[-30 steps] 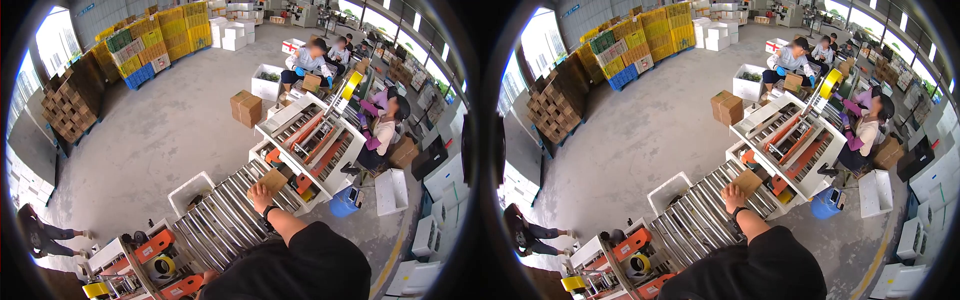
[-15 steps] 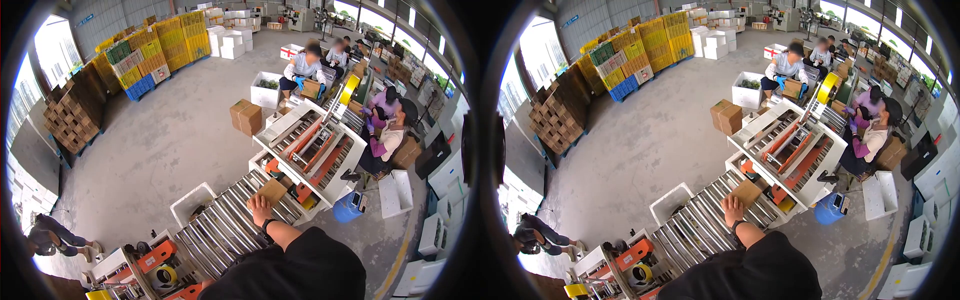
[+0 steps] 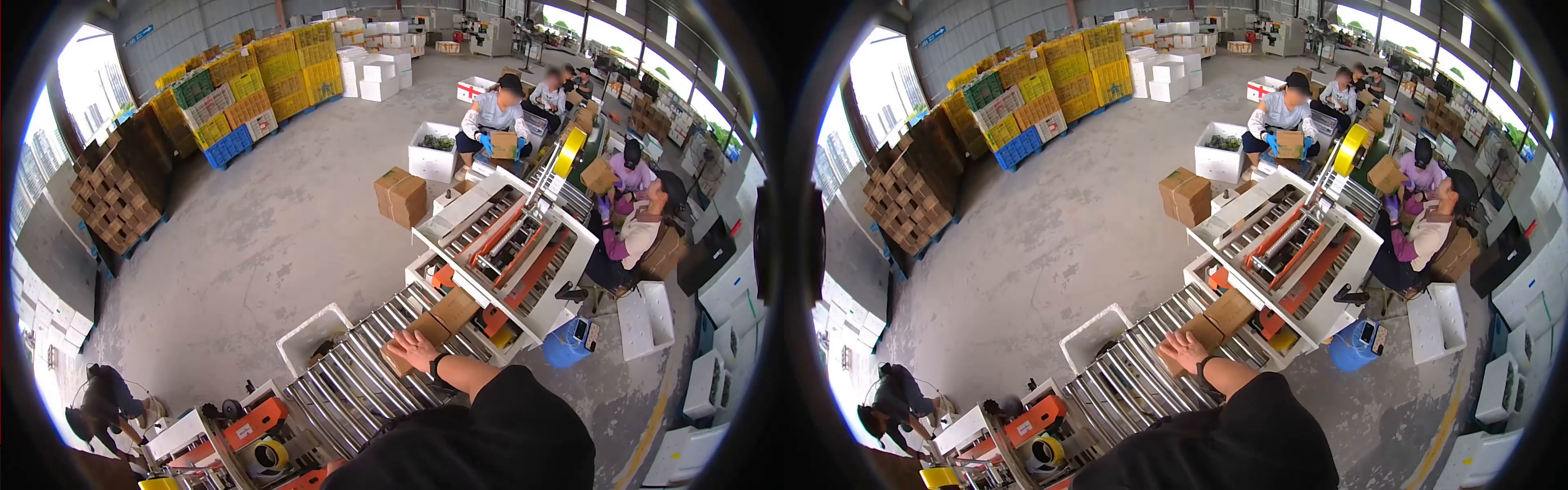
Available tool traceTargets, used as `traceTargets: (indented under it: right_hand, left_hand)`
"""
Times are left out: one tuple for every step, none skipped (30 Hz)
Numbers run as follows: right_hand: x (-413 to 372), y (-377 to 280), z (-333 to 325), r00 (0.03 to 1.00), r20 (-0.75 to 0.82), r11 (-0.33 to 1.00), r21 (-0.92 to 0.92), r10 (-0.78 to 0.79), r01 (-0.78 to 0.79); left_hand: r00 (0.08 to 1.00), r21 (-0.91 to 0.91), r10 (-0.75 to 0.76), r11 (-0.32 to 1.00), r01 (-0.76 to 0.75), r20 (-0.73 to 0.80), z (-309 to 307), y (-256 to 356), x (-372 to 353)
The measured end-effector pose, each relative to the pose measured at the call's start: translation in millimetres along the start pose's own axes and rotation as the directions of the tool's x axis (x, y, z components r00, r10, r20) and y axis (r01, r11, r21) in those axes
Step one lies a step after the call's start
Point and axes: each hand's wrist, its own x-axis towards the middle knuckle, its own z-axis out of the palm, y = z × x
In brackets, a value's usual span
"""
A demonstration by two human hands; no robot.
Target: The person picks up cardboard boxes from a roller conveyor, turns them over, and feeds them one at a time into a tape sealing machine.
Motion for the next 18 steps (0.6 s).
traceTargets:
  right_hand:
    - [3.9, 3.1, 0.3, 1.000, -0.025, 1.000, -0.028, -0.011, 0.011]
    - [9.1, 4.5, 6.6, 1.000, -0.013, 0.999, 0.043, -0.009, 0.009]
    - [16.4, 7.2, 16.9, 1.000, 0.001, 0.994, 0.113, -0.007, 0.007]
    - [21.4, 7.4, 25.6, 1.000, 0.015, 0.983, 0.184, -0.007, 0.004]
    - [19.4, 7.8, 6.2, 0.996, 0.044, 0.988, 0.135, -0.076, 0.069]
    - [22.6, 0.5, -1.5, 0.994, 0.077, 0.987, 0.145, -0.075, 0.063]
    - [29.1, -8.6, -7.7, 0.991, 0.110, 0.986, 0.154, -0.076, 0.058]
    - [32.6, -18.6, -15.2, 0.986, 0.145, 0.985, 0.163, -0.078, 0.054]
    - [29.9, -28.3, -27.9, 0.989, 0.124, 0.977, 0.205, -0.075, 0.049]
    - [30.5, -37.8, -42.6, 0.977, 0.187, 0.941, 0.335, -0.106, 0.038]
    - [30.6, -48.0, -53.7, 0.963, 0.209, 0.921, 0.381, -0.171, 0.081]
    - [33.4, -59.4, -60.0, 0.943, 0.226, 0.895, 0.426, -0.245, 0.131]
    - [39.5, -74.5, -55.8, 0.892, 0.243, 0.860, 0.447, -0.382, 0.247]
    - [44.4, -92.2, -47.0, 0.820, 0.258, 0.809, 0.468, -0.511, 0.357]
    - [46.6, -107.1, -43.7, 0.727, 0.274, 0.742, 0.491, -0.629, 0.457]
    - [42.0, -119.3, -49.6, 0.665, 0.267, 0.692, 0.492, -0.698, 0.529]
    - [44.2, -126.1, -46.5, 0.668, 0.263, 0.700, 0.456, -0.696, 0.550]
    - [47.6, -133.6, -39.2, 0.667, 0.258, 0.703, 0.423, -0.699, 0.572]
  left_hand:
    - [1.000, 0.016, 0.015, 1.000, -0.015, -0.005, 1.1, -1.2, -0.3]
    - [0.999, 0.036, 0.034, 0.999, -0.033, -0.009, 1.4, -1.7, -1.9]
    - [0.998, 0.059, 0.063, 0.996, -0.062, -0.015, 3.2, -4.0, -2.3]
    - [0.994, 0.089, 0.103, 0.991, -0.101, -0.023, 5.4, -6.4, -3.7]
    - [0.988, 0.133, 0.149, 0.981, -0.144, -0.030, 6.4, -10.9, -4.5]
    - [0.971, 0.175, 0.235, 0.959, -0.224, -0.046, 6.7, -13.2, -7.7]
    - [0.982, 0.214, 0.187, 0.961, -0.175, -0.033, 6.5, -13.4, -3.8]
    - [0.990, 0.251, 0.136, 0.960, -0.126, -0.022, 6.3, -10.4, -2.3]
    - [0.996, 0.283, 0.084, 0.956, -0.077, -0.012, 9.9, -7.5, -2.1]
    - [1.000, 0.309, 0.028, 0.951, -0.024, -0.008, 16.6, -3.4, -4.5]
    - [1.000, 0.025, 0.003, 1.000, -0.003, 0.000, 19.6, -7.1, -3.6]
    - [0.999, -0.090, -0.048, 0.995, 0.047, -0.011, 17.9, -9.0, -7.8]
    - [0.993, -0.272, -0.117, 0.955, 0.116, 0.010, 17.2, -5.2, -11.2]
    - [0.980, -0.504, -0.189, 0.842, 0.193, 0.059, 10.1, 4.7, -15.1]
    - [0.965, -0.749, -0.222, 0.613, 0.252, 0.143, 0.1, 15.1, -20.4]
    - [0.953, -0.904, -0.199, 0.322, 0.282, 0.227, -7.3, 25.3, -24.8]
    - [0.945, -0.951, -0.153, 0.071, 0.301, 0.288, -13.7, 35.3, -30.1]
    - [0.895, -0.937, -0.369, 0.140, 0.320, 0.250, -34.4, 72.8, -40.4]
